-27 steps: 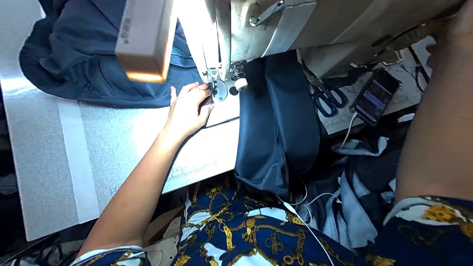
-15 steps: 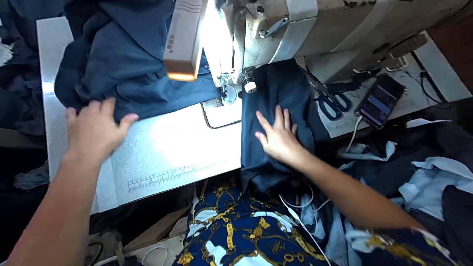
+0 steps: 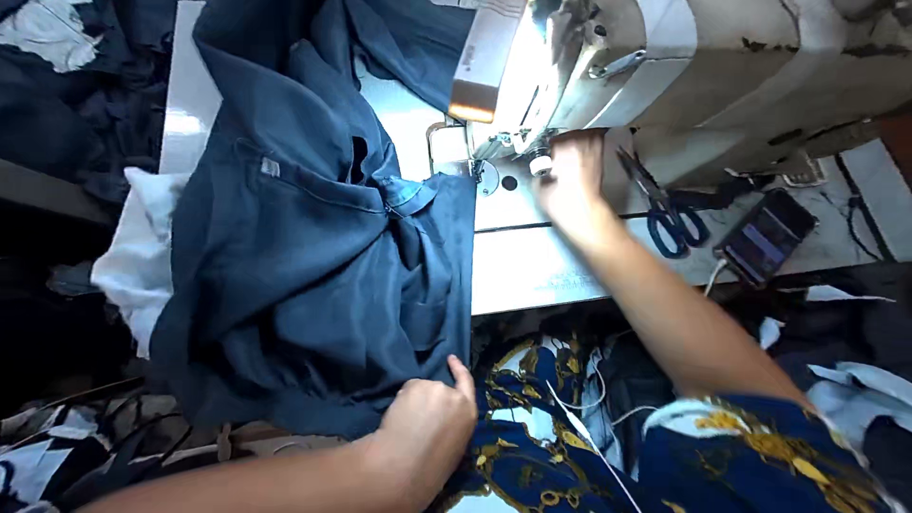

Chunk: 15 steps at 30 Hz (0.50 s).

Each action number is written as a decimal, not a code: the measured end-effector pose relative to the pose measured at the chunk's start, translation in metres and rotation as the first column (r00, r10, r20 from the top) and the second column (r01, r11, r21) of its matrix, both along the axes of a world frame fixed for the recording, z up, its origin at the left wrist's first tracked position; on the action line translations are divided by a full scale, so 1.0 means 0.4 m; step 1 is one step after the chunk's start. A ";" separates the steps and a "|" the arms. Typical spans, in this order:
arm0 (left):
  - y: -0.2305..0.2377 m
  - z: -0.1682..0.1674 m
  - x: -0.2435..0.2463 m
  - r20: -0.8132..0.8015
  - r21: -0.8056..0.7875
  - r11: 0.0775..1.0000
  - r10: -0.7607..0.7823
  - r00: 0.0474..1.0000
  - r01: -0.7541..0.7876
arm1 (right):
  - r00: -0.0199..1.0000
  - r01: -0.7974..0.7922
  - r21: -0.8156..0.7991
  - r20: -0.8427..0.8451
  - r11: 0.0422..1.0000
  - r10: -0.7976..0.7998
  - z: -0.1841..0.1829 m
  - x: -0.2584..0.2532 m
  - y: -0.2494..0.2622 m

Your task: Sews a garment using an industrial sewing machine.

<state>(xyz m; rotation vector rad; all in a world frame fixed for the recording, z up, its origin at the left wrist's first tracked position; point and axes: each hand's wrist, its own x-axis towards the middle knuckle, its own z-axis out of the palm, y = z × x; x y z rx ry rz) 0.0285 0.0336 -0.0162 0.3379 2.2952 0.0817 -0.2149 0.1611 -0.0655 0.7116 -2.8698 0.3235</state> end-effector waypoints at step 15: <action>-0.180 -0.152 -0.418 -0.454 0.058 0.985 0.171 0.874 -0.162 | 0.878 -0.465 -0.132 -0.198 0.875 0.436 -0.201 0.515 0.075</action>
